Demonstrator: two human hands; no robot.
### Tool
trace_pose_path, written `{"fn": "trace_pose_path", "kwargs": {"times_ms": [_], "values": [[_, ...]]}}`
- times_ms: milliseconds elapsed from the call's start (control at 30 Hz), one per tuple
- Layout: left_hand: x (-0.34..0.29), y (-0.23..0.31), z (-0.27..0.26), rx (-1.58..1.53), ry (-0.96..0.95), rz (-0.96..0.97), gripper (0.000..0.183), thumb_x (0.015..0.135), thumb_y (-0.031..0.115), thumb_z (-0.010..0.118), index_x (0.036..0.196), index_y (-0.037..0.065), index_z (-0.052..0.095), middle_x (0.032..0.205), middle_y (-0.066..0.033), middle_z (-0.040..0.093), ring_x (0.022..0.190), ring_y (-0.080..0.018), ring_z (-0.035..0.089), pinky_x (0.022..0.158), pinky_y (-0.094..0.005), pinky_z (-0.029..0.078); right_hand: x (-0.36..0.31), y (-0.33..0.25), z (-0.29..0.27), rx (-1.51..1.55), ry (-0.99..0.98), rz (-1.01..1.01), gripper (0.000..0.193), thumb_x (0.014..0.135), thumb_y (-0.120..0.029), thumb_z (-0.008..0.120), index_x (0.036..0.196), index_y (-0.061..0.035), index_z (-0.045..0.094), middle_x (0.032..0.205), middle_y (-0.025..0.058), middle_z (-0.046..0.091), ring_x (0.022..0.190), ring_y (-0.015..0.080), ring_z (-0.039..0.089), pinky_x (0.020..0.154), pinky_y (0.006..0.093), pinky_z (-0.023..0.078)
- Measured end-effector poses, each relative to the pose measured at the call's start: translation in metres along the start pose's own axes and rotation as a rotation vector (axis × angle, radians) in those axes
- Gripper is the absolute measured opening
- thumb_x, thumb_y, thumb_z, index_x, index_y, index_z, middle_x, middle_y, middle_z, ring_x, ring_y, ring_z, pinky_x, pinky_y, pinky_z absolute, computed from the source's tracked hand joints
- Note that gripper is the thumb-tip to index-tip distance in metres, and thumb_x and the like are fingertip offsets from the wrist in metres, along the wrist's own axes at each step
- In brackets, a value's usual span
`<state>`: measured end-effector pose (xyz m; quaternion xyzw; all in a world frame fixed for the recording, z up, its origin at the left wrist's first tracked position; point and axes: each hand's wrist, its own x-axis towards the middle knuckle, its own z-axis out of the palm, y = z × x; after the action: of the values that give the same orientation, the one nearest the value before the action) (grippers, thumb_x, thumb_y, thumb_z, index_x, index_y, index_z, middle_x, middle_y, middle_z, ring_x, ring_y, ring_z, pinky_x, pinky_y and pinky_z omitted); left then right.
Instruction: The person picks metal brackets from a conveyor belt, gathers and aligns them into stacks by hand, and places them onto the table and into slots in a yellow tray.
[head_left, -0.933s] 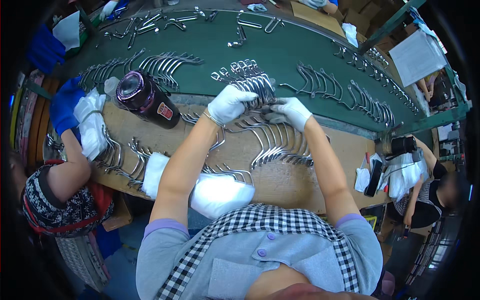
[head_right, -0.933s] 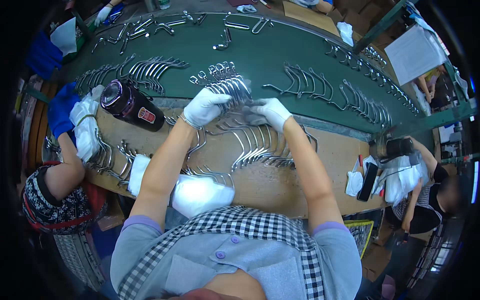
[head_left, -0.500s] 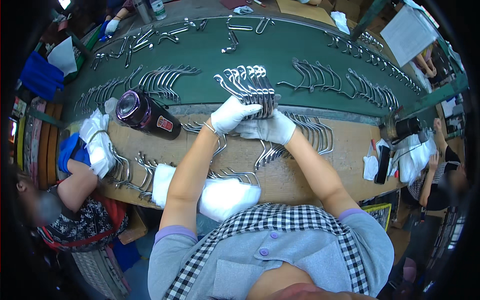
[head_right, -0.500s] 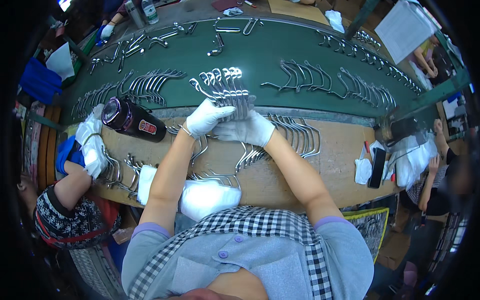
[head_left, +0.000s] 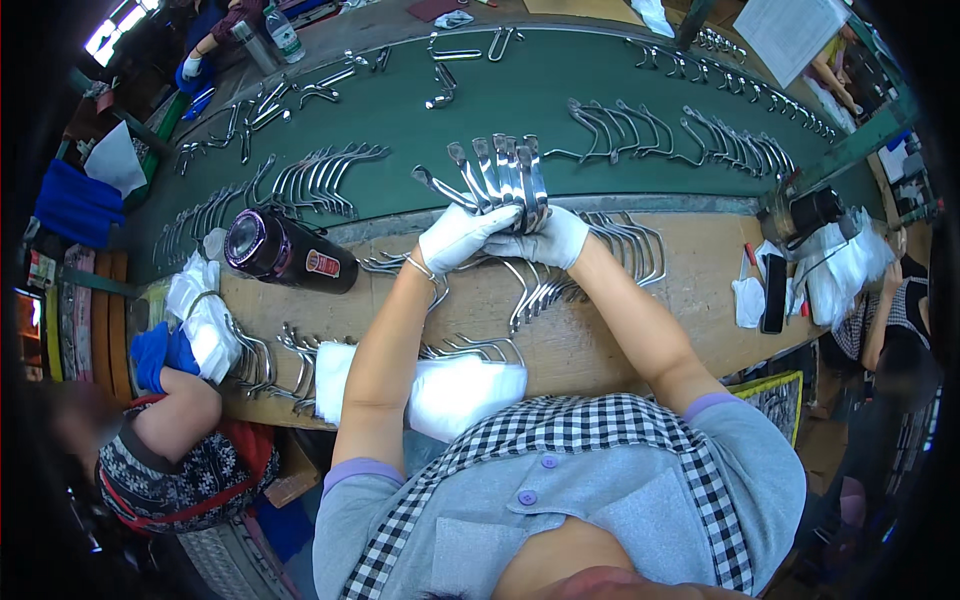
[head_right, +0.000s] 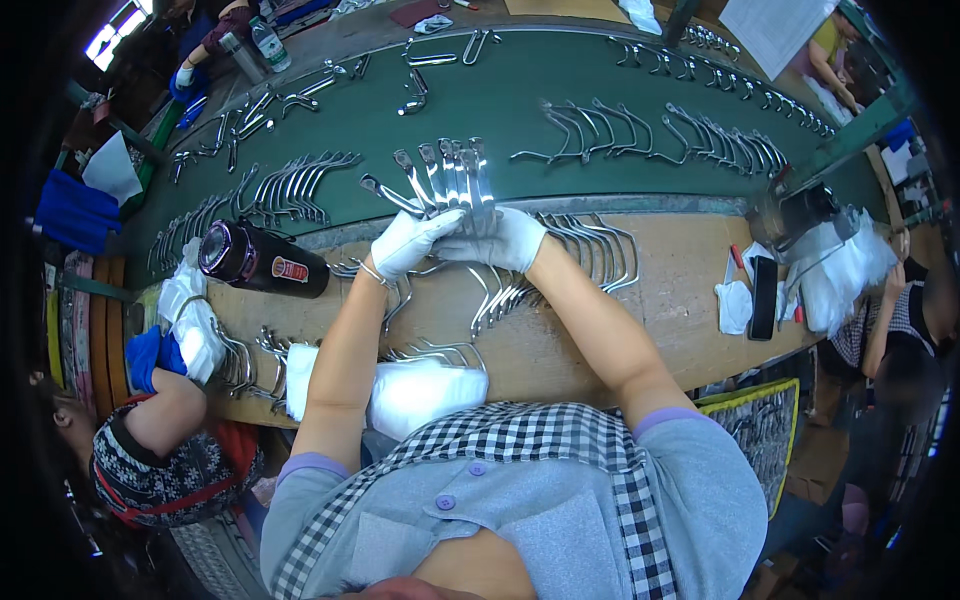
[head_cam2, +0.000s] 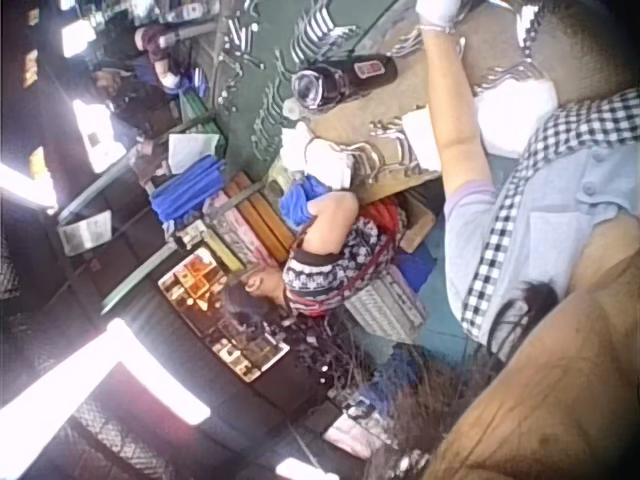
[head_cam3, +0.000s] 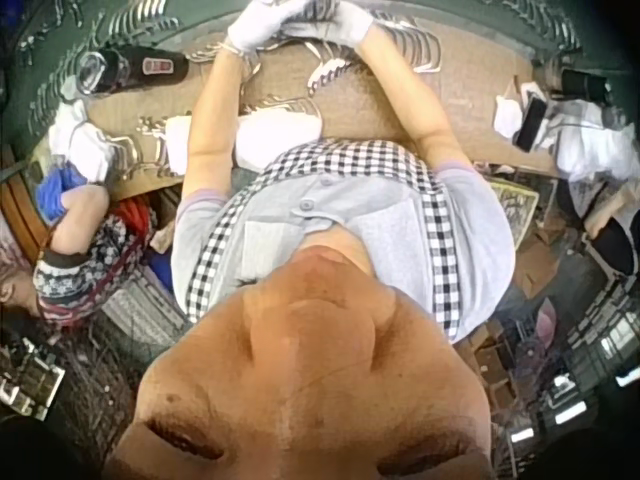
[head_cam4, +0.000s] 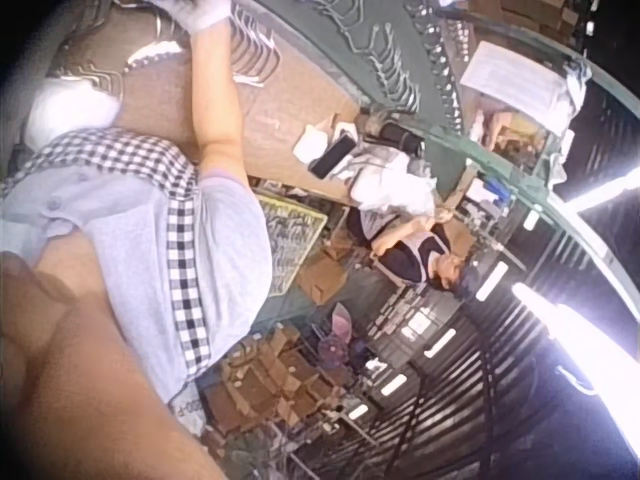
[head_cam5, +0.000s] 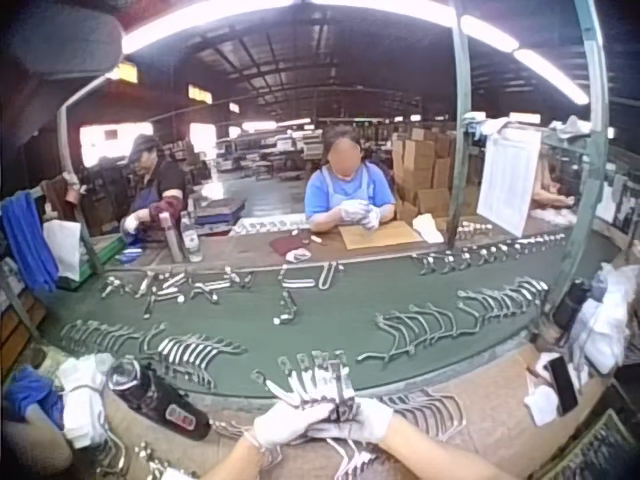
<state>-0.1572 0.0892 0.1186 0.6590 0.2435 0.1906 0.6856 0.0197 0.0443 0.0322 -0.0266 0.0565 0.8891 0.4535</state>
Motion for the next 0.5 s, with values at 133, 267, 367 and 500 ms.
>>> {"fn": "trace_pose_path", "kwargs": {"times_ms": [133, 267, 367, 500], "values": [[0.001, -0.005, -0.002, 0.057, -0.067, -0.062, 0.034, 0.091, 0.024, 0.054, 0.117, 0.002, 0.059, 0.110, -0.0066, 0.062, 0.098, -0.0143, 0.055, 0.090, -0.0303, 0.043, 0.000, 0.000, -0.002, -0.093, 0.095, -0.068, 0.041, 0.098, -0.020, 0.027, 0.122, 0.0092, 0.044, 0.120, 0.0301, 0.049, 0.111, 0.0446, 0.051, 0.100, 0.0602, 0.038], [0.004, -0.017, -0.009, 0.239, -0.176, -0.022, 0.041, 0.091, 0.030, 0.054, 0.119, 0.001, 0.057, 0.112, -0.0095, 0.061, 0.100, -0.0174, 0.055, 0.093, -0.0316, 0.042, -0.001, 0.008, 0.003, -0.211, 0.259, -0.179, 0.036, 0.097, -0.016, 0.030, 0.117, 0.0070, 0.049, 0.108, 0.0241, 0.059, 0.100, 0.0338, 0.060, 0.097, 0.0576, 0.043], [0.004, -0.018, -0.005, 0.316, -0.196, 0.001, 0.040, 0.090, 0.031, 0.055, 0.117, 0.001, 0.058, 0.110, -0.0102, 0.062, 0.100, -0.0177, 0.055, 0.093, -0.0314, 0.041, -0.002, 0.005, -0.001, -0.362, 0.242, -0.212, 0.030, 0.095, -0.014, 0.038, 0.115, 0.0046, 0.052, 0.106, 0.0198, 0.061, 0.095, 0.0285, 0.063, 0.092, 0.0489, 0.050], [0.009, -0.016, 0.003, 0.352, -0.185, 0.125, 0.037, 0.087, 0.027, 0.062, 0.114, 0.003, 0.059, 0.107, -0.0094, 0.063, 0.097, -0.0169, 0.056, 0.091, -0.0311, 0.043, 0.003, -0.032, -0.040, -0.948, 0.130, -0.294, 0.028, 0.087, -0.010, 0.056, 0.113, 0.0012, 0.054, 0.105, 0.0124, 0.063, 0.088, 0.0205, 0.065, 0.077, 0.0323, 0.054]]}}
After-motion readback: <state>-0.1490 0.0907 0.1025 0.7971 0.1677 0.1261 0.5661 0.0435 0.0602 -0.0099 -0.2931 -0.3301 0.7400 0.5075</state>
